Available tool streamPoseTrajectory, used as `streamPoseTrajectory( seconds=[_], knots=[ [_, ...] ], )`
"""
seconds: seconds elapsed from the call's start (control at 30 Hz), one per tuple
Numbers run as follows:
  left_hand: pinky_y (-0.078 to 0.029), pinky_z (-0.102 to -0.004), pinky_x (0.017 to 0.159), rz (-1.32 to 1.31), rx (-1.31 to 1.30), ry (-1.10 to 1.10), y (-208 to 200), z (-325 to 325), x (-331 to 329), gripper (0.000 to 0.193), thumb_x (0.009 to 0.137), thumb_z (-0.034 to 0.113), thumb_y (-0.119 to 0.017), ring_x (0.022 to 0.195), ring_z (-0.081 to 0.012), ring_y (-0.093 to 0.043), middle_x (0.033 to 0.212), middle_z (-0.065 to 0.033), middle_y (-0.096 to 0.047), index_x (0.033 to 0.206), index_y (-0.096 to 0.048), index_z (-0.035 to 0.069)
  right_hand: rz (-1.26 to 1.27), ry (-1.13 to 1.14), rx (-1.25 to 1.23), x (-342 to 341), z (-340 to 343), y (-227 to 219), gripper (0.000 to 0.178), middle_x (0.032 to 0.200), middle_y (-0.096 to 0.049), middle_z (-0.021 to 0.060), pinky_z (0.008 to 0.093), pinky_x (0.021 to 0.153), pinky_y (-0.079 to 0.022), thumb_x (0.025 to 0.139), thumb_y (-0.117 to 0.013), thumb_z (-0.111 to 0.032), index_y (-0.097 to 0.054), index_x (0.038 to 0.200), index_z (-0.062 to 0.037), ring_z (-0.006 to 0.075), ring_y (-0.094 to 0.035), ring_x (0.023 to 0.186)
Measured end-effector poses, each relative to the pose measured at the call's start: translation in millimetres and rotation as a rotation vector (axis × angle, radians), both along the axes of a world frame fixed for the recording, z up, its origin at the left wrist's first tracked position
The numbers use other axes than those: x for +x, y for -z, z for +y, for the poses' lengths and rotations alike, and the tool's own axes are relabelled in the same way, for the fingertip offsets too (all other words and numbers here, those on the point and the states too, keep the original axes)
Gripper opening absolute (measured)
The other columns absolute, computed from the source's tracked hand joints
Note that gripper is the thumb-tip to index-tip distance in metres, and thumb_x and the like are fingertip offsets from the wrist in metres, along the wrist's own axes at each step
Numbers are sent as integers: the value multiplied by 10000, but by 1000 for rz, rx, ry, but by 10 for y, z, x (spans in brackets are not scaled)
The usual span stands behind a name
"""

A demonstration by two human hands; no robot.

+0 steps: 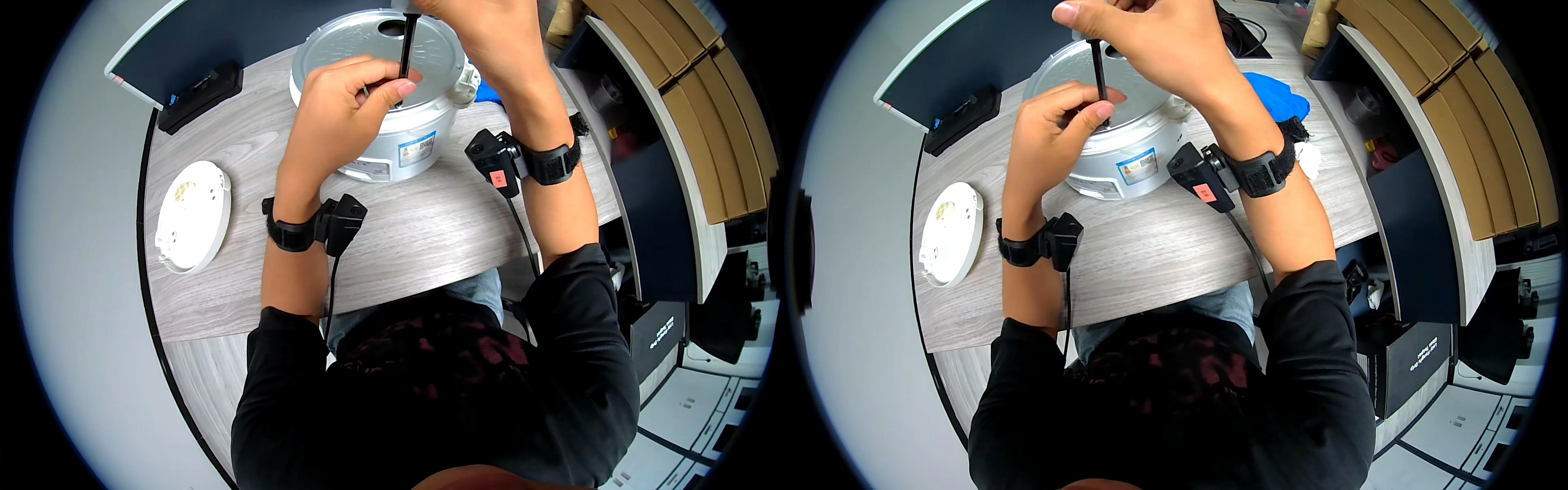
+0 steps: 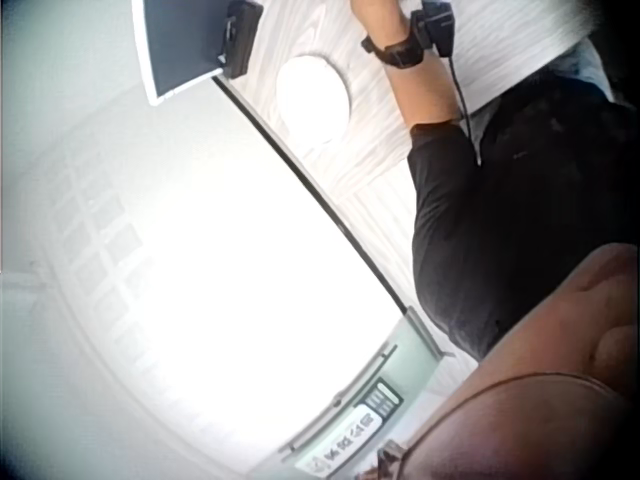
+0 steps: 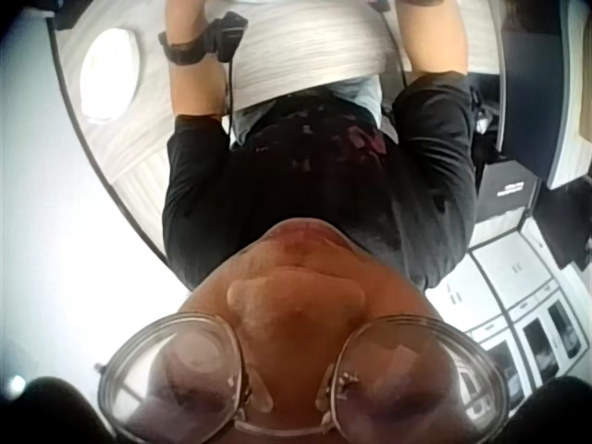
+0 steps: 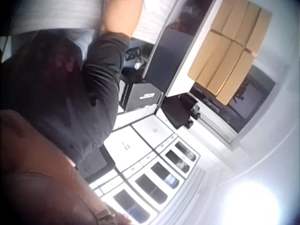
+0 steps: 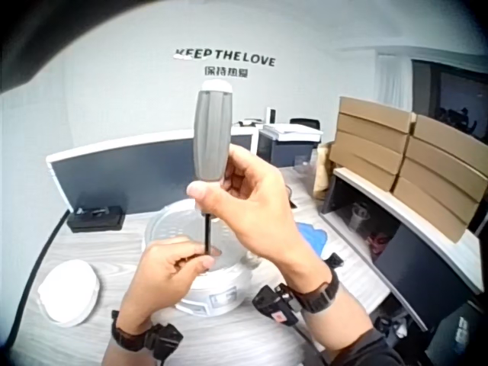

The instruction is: The person uses a screwdriver to remove screws from the lid of a white rice cooker, then removes the lid and wipes the rim with a blue cloth. The person handles the cooker, lid, and screwdriver throughout the sequence.

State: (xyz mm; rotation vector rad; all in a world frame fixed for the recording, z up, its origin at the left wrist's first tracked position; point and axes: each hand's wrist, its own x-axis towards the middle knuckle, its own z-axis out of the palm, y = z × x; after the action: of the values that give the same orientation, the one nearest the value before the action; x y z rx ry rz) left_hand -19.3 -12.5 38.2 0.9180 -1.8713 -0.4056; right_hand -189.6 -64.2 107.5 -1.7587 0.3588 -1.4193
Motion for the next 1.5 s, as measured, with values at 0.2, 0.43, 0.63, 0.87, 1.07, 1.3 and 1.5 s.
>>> streamPoseTrajectory(
  seconds=[0.2, 0.43, 0.63, 0.87, 1.07, 1.3, 1.5],
  knots=[
    [-423, -270, 558, 17, 29, 20, -17, 4, -3, 154, 914, 144, -704, 615, -126, -552, 777, -78, -691, 991, -771, 29, -39, 13, -12, 32, -90, 70, 351, 861, -621, -8, 181, 649, -487, 863, -782, -79, -609, 1148, 33, 31, -570, 742],
    [-441, -294, 583, -20, 60, 21, -27, 1, 14, 161, 922, 149, -687, 643, -154, -579, 784, -81, -692, 993, -772, 33, 37, 117, 4, 18, 51, -20, 377, 879, -605, -18, 165, 635, -458, 841, -797, -64, -596, 1145, 35, 14, -540, 733],
    [-445, -298, 601, -32, 61, 51, -25, -1, 40, 164, 927, 163, -683, 663, -162, -594, 783, -75, -686, 977, -775, 37, 25, -110, -22, -35, -63, 25, 345, 968, -616, 4, 186, 712, -498, 864, -765, -25, -596, 1158, 38, 31, -576, 822],
    [-436, -256, 658, -68, 93, 94, -33, 1, 72, 227, 991, 179, -613, 734, -117, -565, 820, -34, -653, 1041, -746, 2, 6, -242, 62, -106, -142, 86, 389, 1019, -628, 10, 219, 781, -521, 873, -750, -5, -598, 1230, 33, 59, -598, 896],
    [-461, -261, 672, 72, 145, 134, -10, -3, 25, 262, 997, 180, -587, 740, -109, -587, 854, -33, -693, 1174, -712, 33, 12, -230, 31, -118, -168, 85, 411, 1054, -649, 33, 238, 814, -533, 881, -740, -8, -587, 1261, 32, 75, -614, 931],
    [-480, -232, 746, 74, 247, 115, -35, 39, 23, 211, 997, 131, -585, 797, -86, -597, 865, -20, -696, 1106, -699, -8, -80, -443, 91, -115, -234, 130, 418, 1142, -683, 145, 305, 915, -551, 931, -636, 25, -509, 1329, 48, 170, -663, 1047],
    [-463, -226, 563, 143, 135, 56, 10, -18, -25, 93, 909, 58, -675, 635, -84, -621, 777, -76, -728, 944, -716, -19, -134, -248, 93, -14, -119, 250, 270, 1033, -705, 122, 272, 854, -553, 936, -666, 0, -500, 1150, 7, 133, -675, 952]
  ],
)
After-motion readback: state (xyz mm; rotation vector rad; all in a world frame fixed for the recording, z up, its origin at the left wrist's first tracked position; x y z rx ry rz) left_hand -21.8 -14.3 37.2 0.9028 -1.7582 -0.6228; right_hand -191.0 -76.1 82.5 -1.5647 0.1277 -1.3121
